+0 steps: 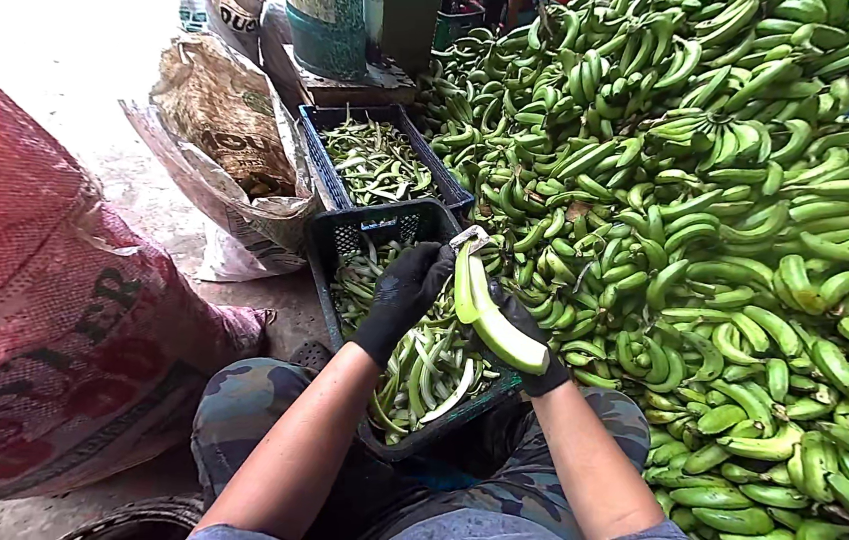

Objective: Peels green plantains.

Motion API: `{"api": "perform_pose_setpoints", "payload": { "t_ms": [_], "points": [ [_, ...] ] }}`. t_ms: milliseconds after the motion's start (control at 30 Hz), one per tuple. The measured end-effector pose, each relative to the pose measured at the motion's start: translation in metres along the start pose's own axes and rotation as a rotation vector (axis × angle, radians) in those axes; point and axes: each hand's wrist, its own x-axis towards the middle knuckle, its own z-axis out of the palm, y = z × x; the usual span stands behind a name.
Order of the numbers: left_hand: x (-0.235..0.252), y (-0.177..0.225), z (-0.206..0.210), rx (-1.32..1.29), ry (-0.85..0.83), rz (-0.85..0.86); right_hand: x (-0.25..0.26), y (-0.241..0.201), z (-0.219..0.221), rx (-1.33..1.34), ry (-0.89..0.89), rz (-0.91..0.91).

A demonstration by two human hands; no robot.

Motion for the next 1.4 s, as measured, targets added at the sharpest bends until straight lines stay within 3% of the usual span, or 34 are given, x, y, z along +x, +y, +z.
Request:
{"api": "perform_pose_setpoints", "payload": {
  "t_ms": [100, 167, 367, 467, 633, 733, 900, 1067, 1167, 1300, 1400],
  "points": [
    [0.012, 0.003, -0.015, -0.046, 0.024, -0.26, -0.008, -0.005, 0.009, -0.14, 0.074, 0.043],
    [0.014, 0.008, -0.021, -0.049, 0.003, -0.319, -0.007, -0.01, -0.001, -0.144, 0.136, -0.021],
    [-0.02, 0.031, 0.012, -0.117, -0.118, 0.017, 0.009, -0.045, 0.004, -0.159, 0.5, -0.477],
    [-0.038, 0.042, 0.031, -0.007, -0.004, 0.215, 0.024, -0.064, 0.017, -0.025, 0.622, -0.684],
    [-0.046, 0.054, 0.036, 0.156, 0.158, 0.304, 0.034, -0.083, 0.034, 0.138, 0.784, -0.75],
    [-0.036, 0.045, 0.031, 0.176, 0.124, 0.299, 0.03, -0.075, 0.036, 0.038, 0.718, -0.656],
    [-0.001, 0.016, 0.004, 0.191, 0.078, 0.236, 0.006, -0.03, 0.01, -0.505, 0.313, -0.401],
    [0.023, -0.008, -0.018, 0.143, -0.021, 0.29, -0.001, -0.02, 0.018, -0.491, 0.076, -0.178],
    [0.029, -0.012, -0.018, 0.069, -0.128, 0.258, -0.005, -0.019, 0.014, -0.489, 0.058, -0.164],
    [0.033, -0.024, -0.021, 0.186, -0.15, -0.062, -0.007, -0.021, 0.005, -0.478, 0.078, -0.112],
    [0.024, -0.014, -0.017, 0.118, -0.093, -0.063, 0.001, -0.027, 0.0, -0.27, 0.234, -0.313]
  ]
}}
